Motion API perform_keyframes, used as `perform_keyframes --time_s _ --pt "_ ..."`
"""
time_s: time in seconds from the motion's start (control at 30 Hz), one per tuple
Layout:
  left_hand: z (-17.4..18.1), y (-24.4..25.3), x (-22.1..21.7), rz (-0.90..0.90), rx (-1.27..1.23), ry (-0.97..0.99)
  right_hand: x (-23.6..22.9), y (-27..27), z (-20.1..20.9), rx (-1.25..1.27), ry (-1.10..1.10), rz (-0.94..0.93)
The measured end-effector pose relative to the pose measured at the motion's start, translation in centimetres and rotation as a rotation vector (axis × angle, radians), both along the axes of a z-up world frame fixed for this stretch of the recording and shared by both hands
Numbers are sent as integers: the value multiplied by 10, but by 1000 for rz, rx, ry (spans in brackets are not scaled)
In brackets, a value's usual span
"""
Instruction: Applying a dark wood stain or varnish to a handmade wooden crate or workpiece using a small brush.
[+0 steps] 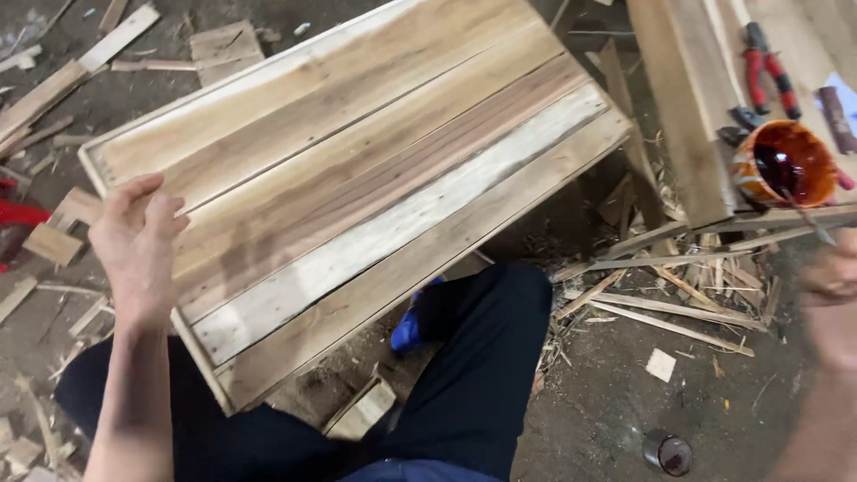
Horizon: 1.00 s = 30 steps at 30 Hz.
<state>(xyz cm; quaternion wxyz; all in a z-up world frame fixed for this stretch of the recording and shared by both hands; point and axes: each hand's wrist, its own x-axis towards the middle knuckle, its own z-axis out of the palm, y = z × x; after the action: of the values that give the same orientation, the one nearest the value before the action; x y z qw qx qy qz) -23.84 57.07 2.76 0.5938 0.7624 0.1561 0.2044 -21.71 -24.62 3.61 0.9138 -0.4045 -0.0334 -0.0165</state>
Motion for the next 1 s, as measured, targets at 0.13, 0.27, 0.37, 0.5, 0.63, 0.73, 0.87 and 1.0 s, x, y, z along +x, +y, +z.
perform_keyframes --time_s 0.13,0.27,0.37,0.5,0.63,0.73,0.87,1.0 --pt "-34 31 -26 66 102 -9 -24 284 82 -409 163 -1" --pt "-57 46 -42 129 203 -113 -24 368 22 -688 465 40" --pt "-68 55 -43 229 211 -156 -35 405 -1 -786 439 51" --pt "-83 60 -40 366 400 -198 -56 428 -9 -667 452 142" --pt "-97 52 -36 350 417 -188 -81 433 -26 -729 558 235" --pt "-98 53 -36 328 325 -204 -98 434 -43 -905 408 183" --pt "-105 57 -33 381 363 -224 -111 460 -46 -1399 190 7" --pt "-107 56 -35 385 395 -221 -141 500 -59 -1442 -105 203"
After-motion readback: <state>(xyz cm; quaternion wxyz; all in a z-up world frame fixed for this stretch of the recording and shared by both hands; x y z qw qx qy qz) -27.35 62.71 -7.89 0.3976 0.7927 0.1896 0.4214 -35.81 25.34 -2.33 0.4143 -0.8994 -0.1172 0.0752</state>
